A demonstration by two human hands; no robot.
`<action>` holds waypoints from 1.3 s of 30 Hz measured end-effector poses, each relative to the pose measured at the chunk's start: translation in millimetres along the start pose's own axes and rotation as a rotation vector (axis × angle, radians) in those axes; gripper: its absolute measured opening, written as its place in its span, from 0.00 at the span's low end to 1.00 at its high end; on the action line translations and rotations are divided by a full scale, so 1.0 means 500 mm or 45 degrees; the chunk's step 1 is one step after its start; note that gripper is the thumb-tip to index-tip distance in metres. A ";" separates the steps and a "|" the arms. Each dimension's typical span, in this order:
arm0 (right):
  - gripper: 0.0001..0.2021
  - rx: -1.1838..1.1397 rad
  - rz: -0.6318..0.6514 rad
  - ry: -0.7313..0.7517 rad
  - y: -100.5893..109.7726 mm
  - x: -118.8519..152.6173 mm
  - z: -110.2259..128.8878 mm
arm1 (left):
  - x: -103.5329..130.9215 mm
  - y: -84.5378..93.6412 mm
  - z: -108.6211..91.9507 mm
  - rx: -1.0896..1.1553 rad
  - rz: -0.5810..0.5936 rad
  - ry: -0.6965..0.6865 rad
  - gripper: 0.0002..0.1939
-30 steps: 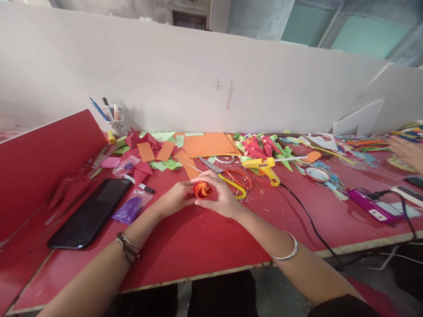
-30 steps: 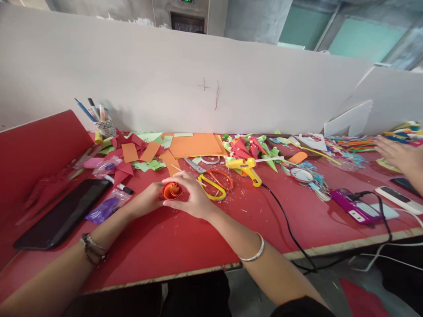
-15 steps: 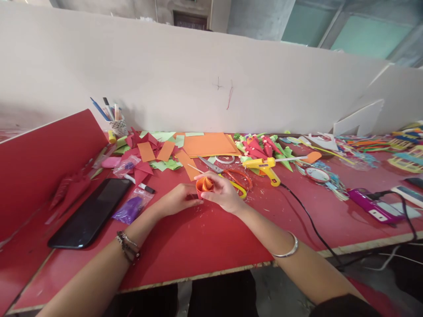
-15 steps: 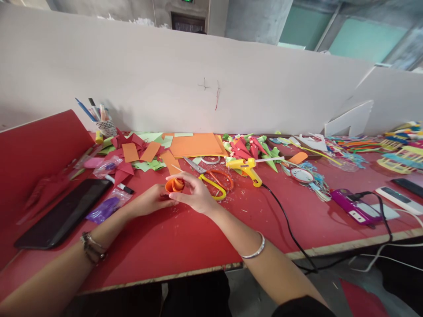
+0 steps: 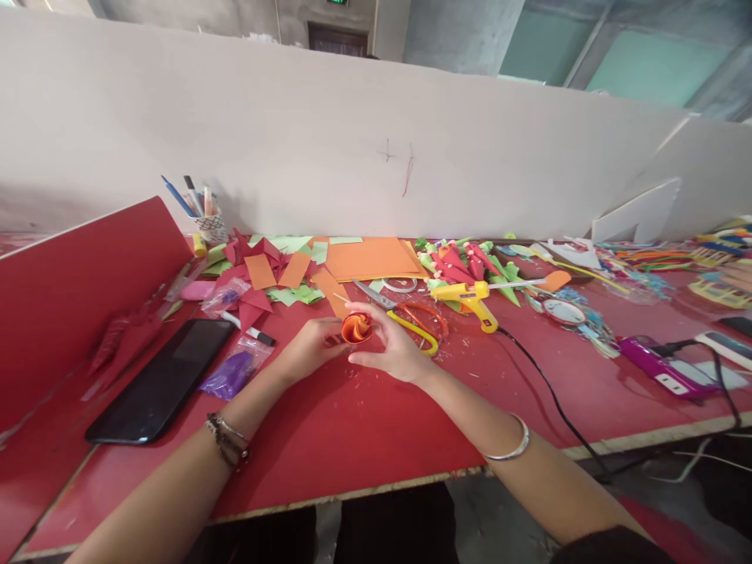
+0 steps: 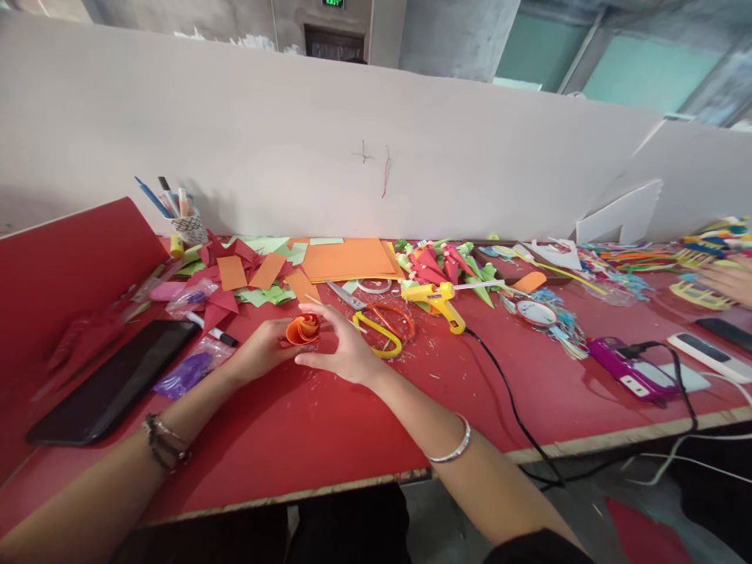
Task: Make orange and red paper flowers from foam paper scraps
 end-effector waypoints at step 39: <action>0.09 -0.187 -0.127 -0.274 -0.003 -0.001 -0.067 | 0.007 -0.033 0.041 0.261 0.009 0.383 0.18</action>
Point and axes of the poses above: each hand's wrist, its own x-axis away from the middle knuckle, its own y-axis out of the back of the hand, z = x × y, the point moved 7 cm from there along -x, towards the middle knuckle, and after that the axes turned 6 degrees about y, right-handed, at the moved point
